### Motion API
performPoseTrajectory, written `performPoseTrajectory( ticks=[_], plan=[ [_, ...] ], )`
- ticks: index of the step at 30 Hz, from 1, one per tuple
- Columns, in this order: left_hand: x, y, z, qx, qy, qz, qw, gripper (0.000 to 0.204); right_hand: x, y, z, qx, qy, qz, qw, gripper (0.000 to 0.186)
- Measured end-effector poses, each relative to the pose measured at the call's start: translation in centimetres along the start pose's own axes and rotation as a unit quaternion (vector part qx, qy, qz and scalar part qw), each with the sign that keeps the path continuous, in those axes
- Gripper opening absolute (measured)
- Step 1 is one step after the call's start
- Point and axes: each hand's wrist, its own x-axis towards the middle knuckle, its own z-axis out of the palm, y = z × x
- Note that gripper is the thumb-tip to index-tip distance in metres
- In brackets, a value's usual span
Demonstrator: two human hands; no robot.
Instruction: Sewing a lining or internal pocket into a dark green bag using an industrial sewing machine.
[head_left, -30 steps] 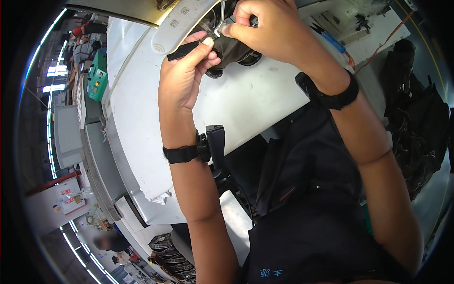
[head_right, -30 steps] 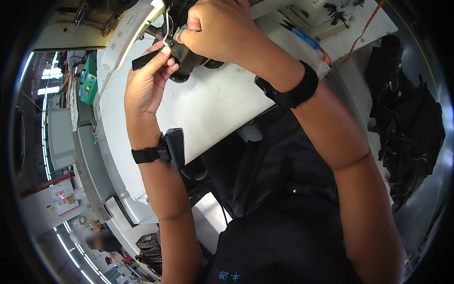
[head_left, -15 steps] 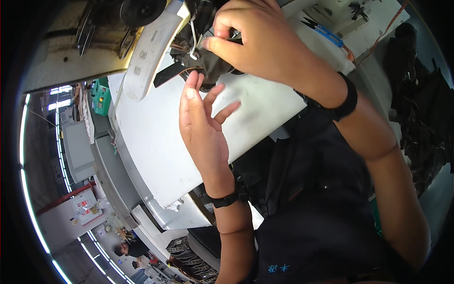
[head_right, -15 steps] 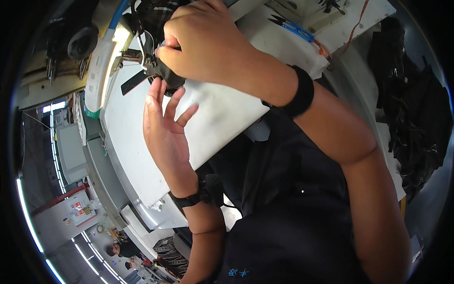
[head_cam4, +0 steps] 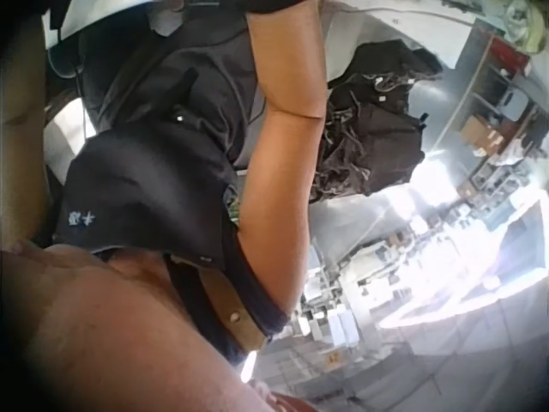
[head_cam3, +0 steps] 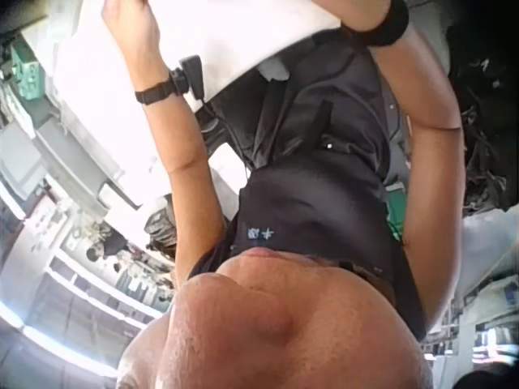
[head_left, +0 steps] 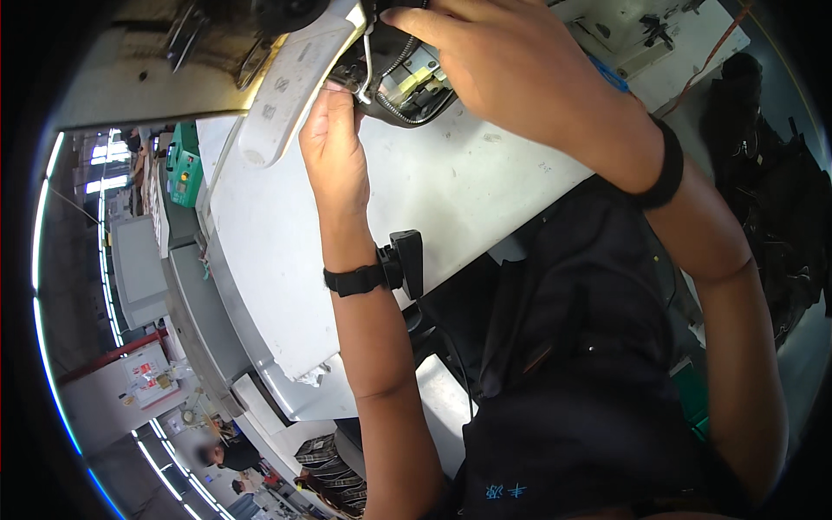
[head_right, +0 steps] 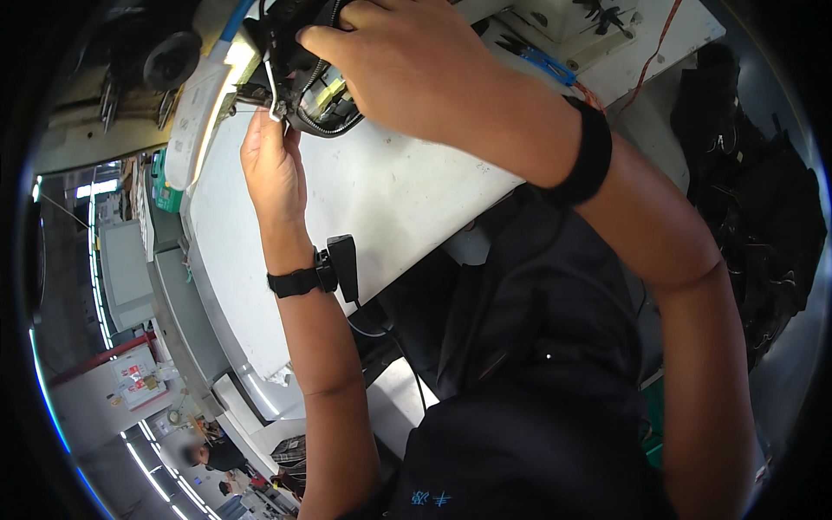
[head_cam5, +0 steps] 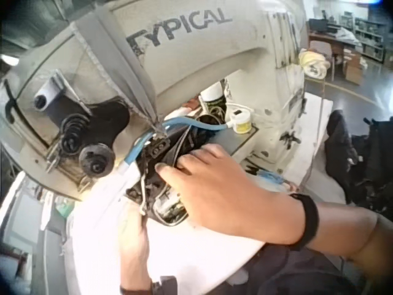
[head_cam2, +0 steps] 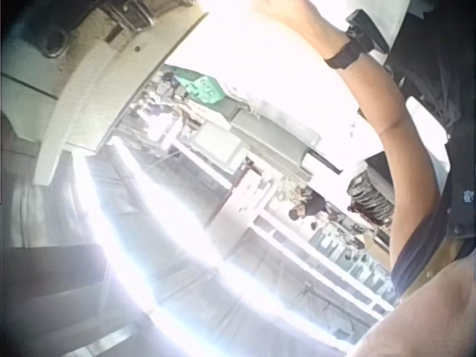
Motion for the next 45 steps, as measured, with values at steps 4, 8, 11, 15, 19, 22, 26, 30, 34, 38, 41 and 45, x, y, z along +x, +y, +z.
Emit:
performPoseTrajectory(
  ticks=[4, 8, 11, 15, 19, 22, 26, 30, 34, 38, 41, 45],
  plan=[
    [0.1, -0.3, 0.0, -0.064, -0.024, -0.034, 0.997, 0.036, 2.9, 0.6, 0.4, -0.002, -0.037, -0.035, 0.999, 0.039],
    [1.0, -0.7, -0.2, -0.107, -0.052, -0.027, 0.993, 0.036, 2.1, 1.1, -0.6, 0.094, -0.056, 0.0, 0.994, 0.031],
    [1.5, -1.0, -0.1, -0.147, -0.046, -0.049, 0.987, 0.034, -0.2, 0.3, -0.8, 0.017, 0.071, -0.077, 0.994, 0.032],
    [1.1, -1.3, 0.1, -0.179, -0.03, -0.065, 0.981, 0.033, -1.6, -0.9, -0.1, -0.064, 0.094, -0.063, 0.992, 0.032],
    [0.6, -1.1, 0.3, -0.163, -0.038, -0.066, 0.984, 0.034, -2.4, -2.5, 0.9, -0.024, 0.211, -0.046, 0.976, 0.018],
    [0.3, -0.7, 0.5, -0.172, -0.047, -0.048, 0.983, 0.035, -3.5, -4.4, 2.3, 0.093, 0.189, -0.026, 0.977, 0.012],
    [-1.2, -0.1, 0.1, -0.18, -0.037, -0.076, 0.98, 0.047, -3.6, -6.2, 4.6, 0.138, 0.146, 0.076, 0.977, 0.014],
    [-2.2, 0.2, 0.1, -0.184, -0.113, -0.031, 0.976, 0.067, -3.2, -6.9, 5.5, 0.121, 0.169, 0.134, 0.969, 0.011],
    [-2.3, 0.9, 0.4, -0.213, -0.093, -0.072, 0.97, 0.072, -3.0, -7.4, 5.5, 0.258, 0.163, 0.193, 0.932, 0.01],
    [-2.1, 1.8, 0.4, -0.198, -0.087, -0.093, 0.972, 0.069, -3.0, -8.1, 5.8, 0.323, 0.155, 0.234, 0.904, 0.012],
    [-2.0, 2.1, 0.5, -0.227, -0.079, -0.102, 0.965, 0.06, -3.1, -8.3, 6.0, 0.38, 0.15, 0.267, 0.873, 0.015],
    [-1.9, 2.2, 0.8, -0.248, -0.072, -0.113, 0.959, 0.057, -3.4, -8.1, 6.1, 0.404, 0.15, 0.273, 0.86, 0.016]
  ],
)
